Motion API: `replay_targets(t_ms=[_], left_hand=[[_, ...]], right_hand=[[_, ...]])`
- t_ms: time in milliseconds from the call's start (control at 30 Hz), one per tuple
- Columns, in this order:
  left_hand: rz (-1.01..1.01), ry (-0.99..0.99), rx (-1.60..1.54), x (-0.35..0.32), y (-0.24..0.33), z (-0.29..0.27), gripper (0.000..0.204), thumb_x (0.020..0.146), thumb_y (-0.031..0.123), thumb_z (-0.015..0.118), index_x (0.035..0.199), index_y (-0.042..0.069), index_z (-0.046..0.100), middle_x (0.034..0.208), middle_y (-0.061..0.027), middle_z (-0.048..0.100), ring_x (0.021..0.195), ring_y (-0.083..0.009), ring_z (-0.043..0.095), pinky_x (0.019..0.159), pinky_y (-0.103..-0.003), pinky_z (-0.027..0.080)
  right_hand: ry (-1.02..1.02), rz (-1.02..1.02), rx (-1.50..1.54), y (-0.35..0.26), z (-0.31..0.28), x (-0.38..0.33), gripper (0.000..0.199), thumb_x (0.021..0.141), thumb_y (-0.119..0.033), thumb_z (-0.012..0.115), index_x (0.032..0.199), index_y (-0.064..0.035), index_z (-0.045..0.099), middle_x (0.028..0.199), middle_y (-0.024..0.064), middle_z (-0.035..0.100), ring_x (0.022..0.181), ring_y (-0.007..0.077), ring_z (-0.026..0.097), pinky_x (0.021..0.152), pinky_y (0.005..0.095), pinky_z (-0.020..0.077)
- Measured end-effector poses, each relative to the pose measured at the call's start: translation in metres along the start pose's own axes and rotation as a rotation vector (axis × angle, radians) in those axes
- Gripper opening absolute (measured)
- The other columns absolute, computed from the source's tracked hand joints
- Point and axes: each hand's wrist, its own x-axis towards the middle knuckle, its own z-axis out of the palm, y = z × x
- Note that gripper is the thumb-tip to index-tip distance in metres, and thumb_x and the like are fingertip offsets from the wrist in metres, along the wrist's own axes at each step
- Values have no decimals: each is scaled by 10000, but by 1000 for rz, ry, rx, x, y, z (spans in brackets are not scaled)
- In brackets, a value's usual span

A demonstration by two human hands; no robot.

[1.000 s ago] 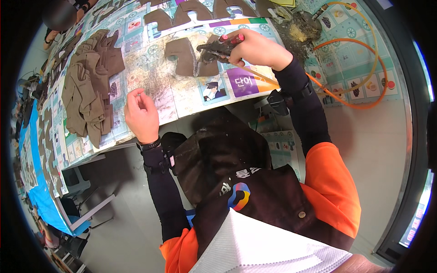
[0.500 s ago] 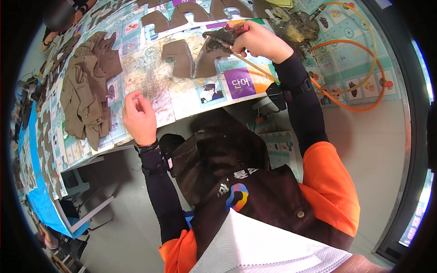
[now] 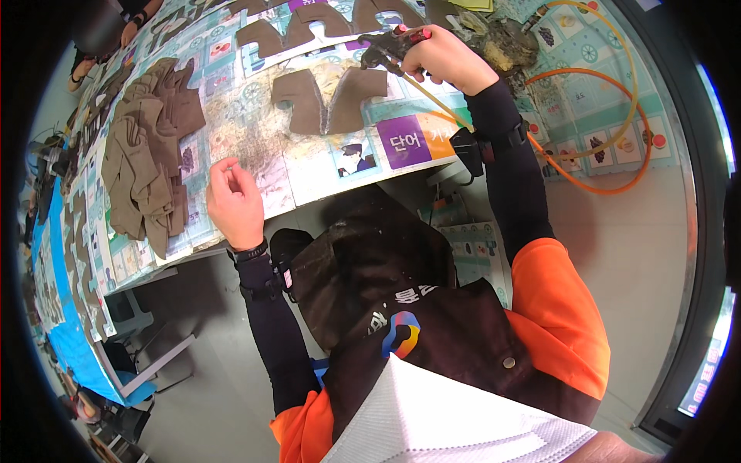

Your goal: The recorder uses an air nozzle to blow dust and debris off of brown leather shoe upper components on a workspace table.

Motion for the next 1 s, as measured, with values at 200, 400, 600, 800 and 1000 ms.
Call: replay_targets(t_ms=[200, 400, 600, 800, 1000], left_hand=[[3, 3, 1, 0, 1, 1, 100, 868, 76, 614, 967, 84, 622, 672, -60, 592, 635, -248, 570, 610, -385, 445], [1, 5, -10, 1, 1, -2, 98, 867, 64, 612, 963, 75, 617, 671, -65, 590, 625, -241, 568, 599, -376, 441], [-4, 21, -19, 2, 0, -3, 98, 863, 54, 608, 960, 60, 616, 694, -69, 596, 614, -227, 563, 590, -361, 438], [114, -35, 71, 11, 6, 0, 113, 862, 78, 618, 971, 58, 642, 802, -78, 622, 719, -240, 567, 703, -367, 451], [284, -245, 104, 45, 42, 3, 164, 890, 176, 621, 930, 31, 686, 851, -124, 638, 820, -319, 577, 776, -409, 444]], right_hand=[[-21, 3, 6, 6, -4, 2, 116, 666, -93, 592, 604, -13, 535, 568, 10, 502, 432, 80, 368, 420, 269, 255], [-267, -38, 107, 1, -8, -25, 98, 760, -76, 663, 807, -2, 707, 711, 43, 633, 521, 86, 491, 497, 235, 387], [-377, -145, 234, 22, -18, -57, 327, 772, -66, 631, 1085, 26, 646, 871, 32, 717, 612, 82, 590, 512, 241, 465], [-172, -133, 261, 32, -9, -72, 303, 766, -47, 604, 1064, -7, 640, 890, 11, 706, 597, 73, 548, 513, 232, 451], [474, -332, -351, 67, 13, -58, 285, 801, -49, 580, 1085, -63, 575, 885, 175, 636, 839, 410, 602, 695, 454, 483]])
